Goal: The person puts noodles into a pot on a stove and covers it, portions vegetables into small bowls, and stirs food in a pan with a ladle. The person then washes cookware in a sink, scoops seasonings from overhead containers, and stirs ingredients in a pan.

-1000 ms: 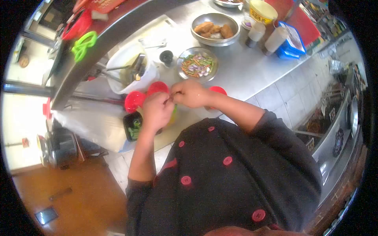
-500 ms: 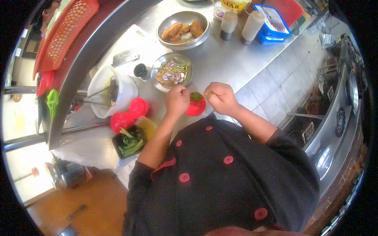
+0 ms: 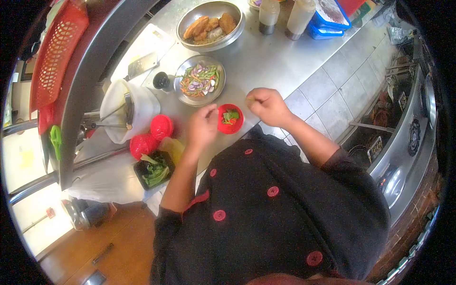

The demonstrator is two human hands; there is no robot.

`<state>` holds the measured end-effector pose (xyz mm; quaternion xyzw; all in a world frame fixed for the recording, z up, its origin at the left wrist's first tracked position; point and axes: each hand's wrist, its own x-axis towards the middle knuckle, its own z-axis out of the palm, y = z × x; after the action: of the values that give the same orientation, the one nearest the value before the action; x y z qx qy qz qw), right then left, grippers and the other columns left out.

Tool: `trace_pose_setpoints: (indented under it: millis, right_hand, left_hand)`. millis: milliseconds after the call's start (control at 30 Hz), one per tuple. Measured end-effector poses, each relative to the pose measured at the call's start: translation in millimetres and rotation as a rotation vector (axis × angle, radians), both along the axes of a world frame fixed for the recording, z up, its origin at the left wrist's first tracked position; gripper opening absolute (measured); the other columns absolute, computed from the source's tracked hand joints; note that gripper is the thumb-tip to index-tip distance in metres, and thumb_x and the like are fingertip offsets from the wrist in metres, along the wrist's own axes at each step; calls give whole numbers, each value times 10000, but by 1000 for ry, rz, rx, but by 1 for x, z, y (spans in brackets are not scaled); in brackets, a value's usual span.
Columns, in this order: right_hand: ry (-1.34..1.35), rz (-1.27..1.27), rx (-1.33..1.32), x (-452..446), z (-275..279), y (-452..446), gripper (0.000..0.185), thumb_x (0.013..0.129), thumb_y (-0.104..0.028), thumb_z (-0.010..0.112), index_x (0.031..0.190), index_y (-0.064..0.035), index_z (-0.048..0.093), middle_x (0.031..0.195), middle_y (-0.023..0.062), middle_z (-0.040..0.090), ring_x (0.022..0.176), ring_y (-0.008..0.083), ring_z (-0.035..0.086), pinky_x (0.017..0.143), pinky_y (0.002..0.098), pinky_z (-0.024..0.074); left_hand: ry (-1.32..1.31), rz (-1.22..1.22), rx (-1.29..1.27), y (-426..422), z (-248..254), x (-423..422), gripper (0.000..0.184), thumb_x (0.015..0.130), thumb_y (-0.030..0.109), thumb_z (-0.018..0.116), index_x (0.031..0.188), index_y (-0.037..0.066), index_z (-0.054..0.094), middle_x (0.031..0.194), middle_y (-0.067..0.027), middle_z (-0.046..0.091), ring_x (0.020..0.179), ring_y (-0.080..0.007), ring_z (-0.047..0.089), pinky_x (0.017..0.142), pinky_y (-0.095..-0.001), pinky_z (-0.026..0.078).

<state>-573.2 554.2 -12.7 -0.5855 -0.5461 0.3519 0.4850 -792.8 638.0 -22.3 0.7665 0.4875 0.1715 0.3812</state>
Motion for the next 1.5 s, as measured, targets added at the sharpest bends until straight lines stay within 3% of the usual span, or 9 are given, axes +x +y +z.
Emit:
trace_pose_setpoints:
  millis: [233, 567, 733, 867, 1067, 1167, 1267, 1333, 1500]
  right_hand:
    - [-454, 343, 229, -96, 52, 16, 310, 762, -143, 695, 1056, -49, 660, 945, 157, 650, 881, 330, 605, 784, 410, 493]
    - [-1212, -234, -103, 15, -136, 2, 341, 897, -236, 550, 1117, 18, 613, 1033, 173, 668, 882, 278, 650, 780, 357, 513]
    - [582, -351, -738, -35, -111, -24, 292, 937, -348, 521, 1030, -73, 552, 822, 131, 628, 582, 195, 551, 479, 287, 414]
    - [579, -469, -458, -38, -149, -27, 311, 945, -294, 503, 1129, -44, 504, 881, 190, 628, 604, 234, 559, 505, 297, 431]
    - [817, -628, -480, -78, -124, -12, 343, 948, -191, 469, 1198, 42, 491, 1004, 234, 608, 702, 277, 585, 555, 336, 469]
    - [659, -565, -424, -80, -133, -20, 339, 945, -190, 468, 1183, 48, 507, 975, 215, 618, 695, 271, 588, 565, 354, 474]
    - [718, -530, -476, -99, -104, -16, 332, 933, -223, 504, 1135, 36, 553, 879, 169, 638, 638, 236, 586, 553, 352, 475]
    - [505, -491, -515, -106, -118, -14, 302, 905, -215, 551, 1072, 32, 605, 805, 139, 645, 597, 210, 590, 522, 341, 475]
    - [-68, -574, -500, -113, -128, -6, 222, 818, -127, 630, 956, 43, 670, 703, 110, 642, 534, 184, 597, 462, 317, 471]
  left_hand:
    - [-1050, 216, -935, -33, 32, -36, 407, 998, 394, 439, 1133, 38, 584, 958, -69, 654, 730, -168, 612, 594, -293, 477]
    - [-554, -601, -175, -57, 94, -314, 204, 937, 216, 582, 888, 29, 649, 806, -35, 634, 707, -101, 583, 603, -237, 460]
    - [-780, 523, -228, -82, 84, -508, 178, 917, 193, 563, 835, 60, 648, 783, -13, 616, 700, -77, 543, 606, -227, 418]
    - [-790, 1333, 130, -8, 1, -616, 183, 928, 249, 562, 837, 90, 571, 703, 31, 479, 607, -81, 421, 540, -236, 334]
    - [-1325, 901, -242, 185, -116, -705, 385, 930, 365, 580, 1108, 26, 538, 881, -49, 568, 724, -133, 500, 629, -269, 419]
    - [-764, 669, -400, 219, -96, -655, 715, 927, 511, 513, 1423, 19, 362, 1477, -168, 344, 1350, -342, 328, 1080, -474, 302]
    - [-384, 647, -235, 286, -179, -705, 618, 984, 484, 389, 1335, -14, 487, 1314, -155, 540, 1178, -287, 510, 1006, -399, 396]
    - [1104, 302, 864, 228, -150, -692, 542, 946, 380, 487, 1359, 30, 471, 1330, -170, 536, 1177, -275, 540, 958, -396, 453]
    - [-168, 841, 298, 84, -184, -574, 504, 946, 368, 493, 1319, 28, 488, 1279, -162, 551, 1130, -267, 553, 925, -394, 460]
